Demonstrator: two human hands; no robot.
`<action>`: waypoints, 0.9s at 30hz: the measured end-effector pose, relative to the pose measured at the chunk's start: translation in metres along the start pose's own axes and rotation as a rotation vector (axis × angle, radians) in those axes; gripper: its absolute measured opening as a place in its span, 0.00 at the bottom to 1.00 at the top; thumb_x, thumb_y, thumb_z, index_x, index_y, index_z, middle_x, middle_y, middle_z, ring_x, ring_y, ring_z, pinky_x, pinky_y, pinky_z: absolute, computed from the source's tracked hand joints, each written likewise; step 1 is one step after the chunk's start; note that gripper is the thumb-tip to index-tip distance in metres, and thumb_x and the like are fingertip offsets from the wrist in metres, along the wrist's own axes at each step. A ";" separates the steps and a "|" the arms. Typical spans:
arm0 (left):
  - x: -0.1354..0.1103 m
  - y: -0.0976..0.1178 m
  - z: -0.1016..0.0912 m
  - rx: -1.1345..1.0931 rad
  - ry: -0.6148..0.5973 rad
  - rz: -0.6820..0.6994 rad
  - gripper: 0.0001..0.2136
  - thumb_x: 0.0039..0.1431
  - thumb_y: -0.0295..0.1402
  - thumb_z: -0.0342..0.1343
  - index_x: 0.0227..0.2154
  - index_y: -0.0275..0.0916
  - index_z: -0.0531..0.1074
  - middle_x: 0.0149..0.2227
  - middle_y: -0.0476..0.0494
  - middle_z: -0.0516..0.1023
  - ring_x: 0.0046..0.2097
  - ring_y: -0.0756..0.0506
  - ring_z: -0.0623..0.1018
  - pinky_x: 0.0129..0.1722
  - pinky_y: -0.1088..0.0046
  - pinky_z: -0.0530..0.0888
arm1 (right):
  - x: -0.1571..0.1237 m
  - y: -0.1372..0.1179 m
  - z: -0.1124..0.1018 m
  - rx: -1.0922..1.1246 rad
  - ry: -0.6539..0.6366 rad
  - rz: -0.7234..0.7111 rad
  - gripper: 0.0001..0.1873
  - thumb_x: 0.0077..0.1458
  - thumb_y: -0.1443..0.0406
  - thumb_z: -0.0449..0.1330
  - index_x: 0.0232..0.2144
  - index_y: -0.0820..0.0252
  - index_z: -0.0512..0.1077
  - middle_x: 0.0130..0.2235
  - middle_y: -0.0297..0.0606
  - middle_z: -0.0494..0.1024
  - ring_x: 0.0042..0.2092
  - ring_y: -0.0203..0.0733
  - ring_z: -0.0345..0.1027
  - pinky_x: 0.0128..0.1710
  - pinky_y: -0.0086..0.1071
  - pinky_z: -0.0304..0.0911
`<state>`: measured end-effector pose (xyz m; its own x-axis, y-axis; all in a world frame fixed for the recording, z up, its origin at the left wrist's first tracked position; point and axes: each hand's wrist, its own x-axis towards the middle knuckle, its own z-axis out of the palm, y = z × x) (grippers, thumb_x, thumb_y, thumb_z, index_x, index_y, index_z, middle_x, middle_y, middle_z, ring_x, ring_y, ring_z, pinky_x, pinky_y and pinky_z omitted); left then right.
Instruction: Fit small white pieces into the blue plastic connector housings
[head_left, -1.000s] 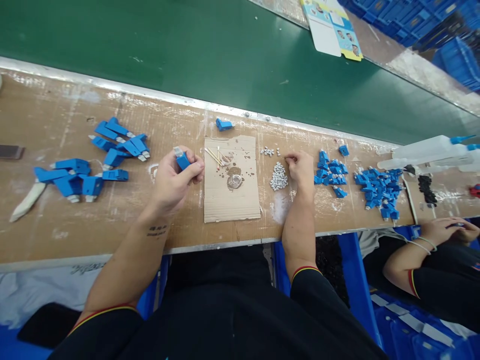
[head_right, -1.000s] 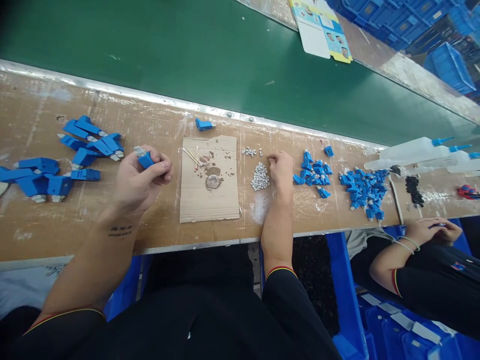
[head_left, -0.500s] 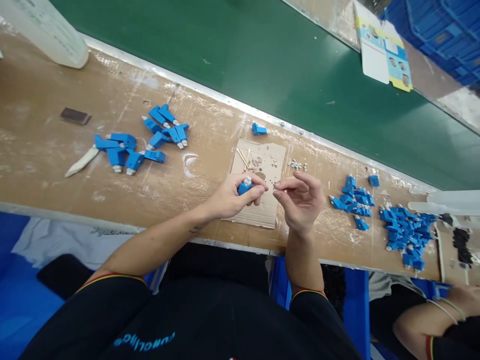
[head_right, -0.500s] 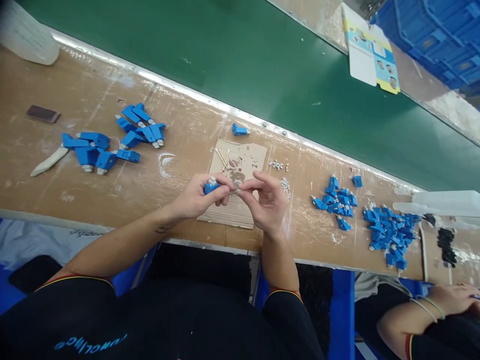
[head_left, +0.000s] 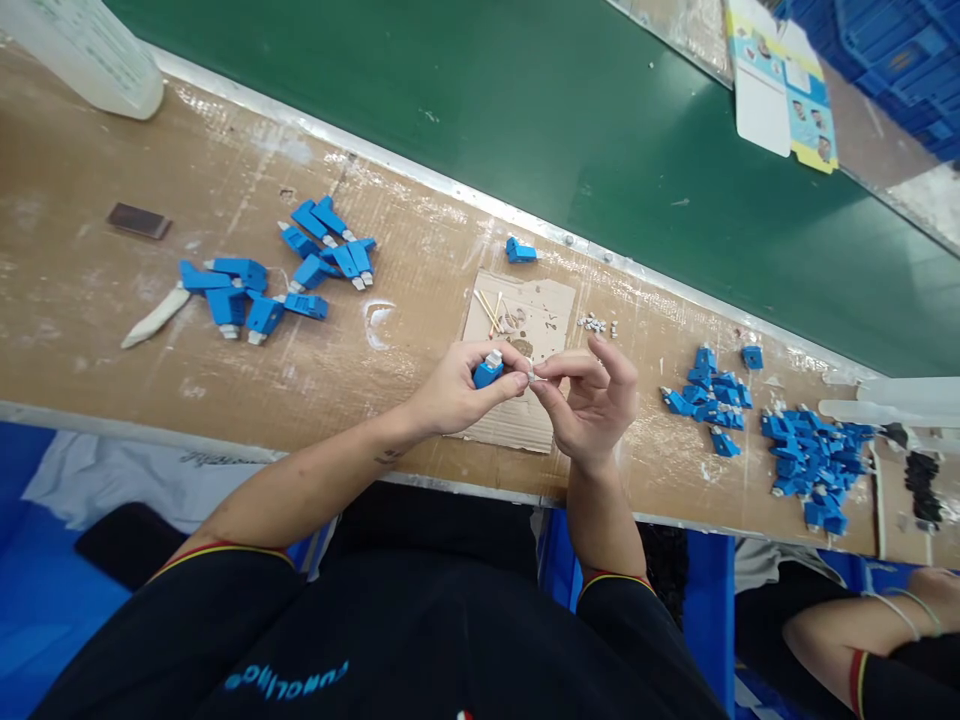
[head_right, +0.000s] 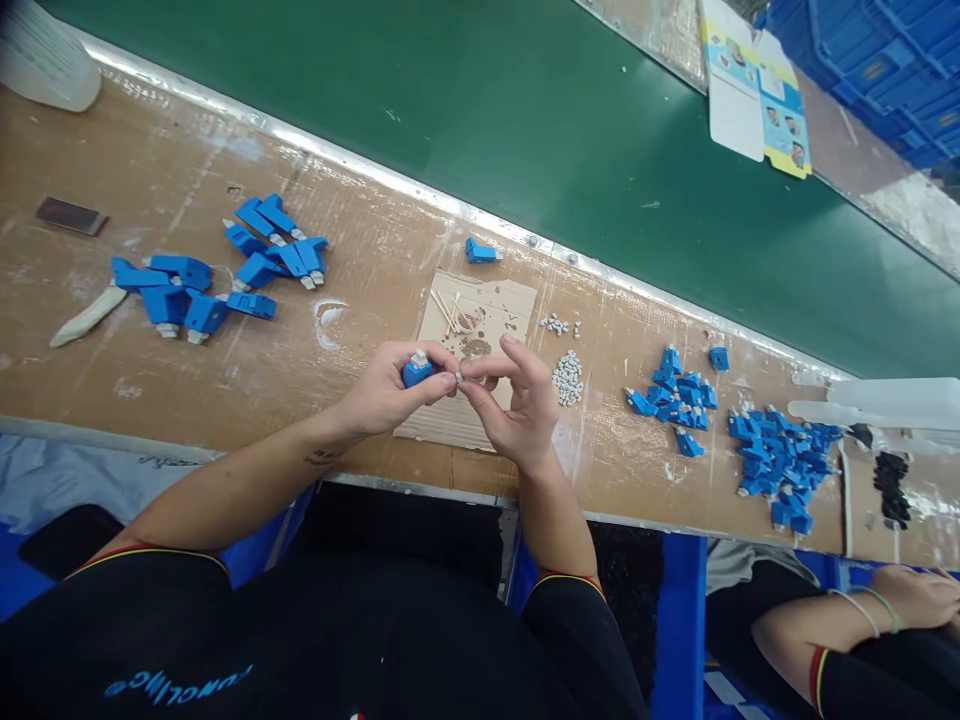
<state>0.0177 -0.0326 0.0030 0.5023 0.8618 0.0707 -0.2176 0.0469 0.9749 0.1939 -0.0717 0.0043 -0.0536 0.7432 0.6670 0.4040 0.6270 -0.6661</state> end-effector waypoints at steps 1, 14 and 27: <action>0.000 0.000 0.000 -0.001 -0.003 -0.004 0.10 0.57 0.39 0.67 0.29 0.38 0.77 0.26 0.48 0.78 0.27 0.50 0.72 0.31 0.72 0.72 | 0.000 0.000 0.000 -0.010 0.003 -0.015 0.34 0.67 0.64 0.66 0.69 0.38 0.61 0.36 0.30 0.84 0.35 0.41 0.80 0.29 0.35 0.74; -0.001 0.003 -0.003 0.123 -0.095 0.076 0.11 0.61 0.39 0.61 0.26 0.39 0.75 0.24 0.49 0.77 0.27 0.50 0.73 0.31 0.72 0.71 | 0.005 -0.002 -0.008 -0.109 -0.146 -0.118 0.14 0.67 0.70 0.63 0.50 0.45 0.79 0.36 0.34 0.83 0.35 0.41 0.77 0.33 0.38 0.75; -0.001 0.004 -0.001 0.109 -0.141 0.106 0.11 0.63 0.38 0.60 0.26 0.39 0.75 0.23 0.50 0.75 0.27 0.49 0.73 0.32 0.72 0.72 | 0.006 -0.002 0.000 -0.131 -0.081 -0.135 0.08 0.72 0.59 0.60 0.38 0.51 0.75 0.30 0.33 0.79 0.33 0.41 0.74 0.31 0.38 0.69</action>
<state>0.0149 -0.0327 0.0069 0.5948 0.7797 0.1955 -0.1877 -0.1017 0.9769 0.1929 -0.0686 0.0101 -0.1867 0.6741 0.7146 0.5028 0.6905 -0.5200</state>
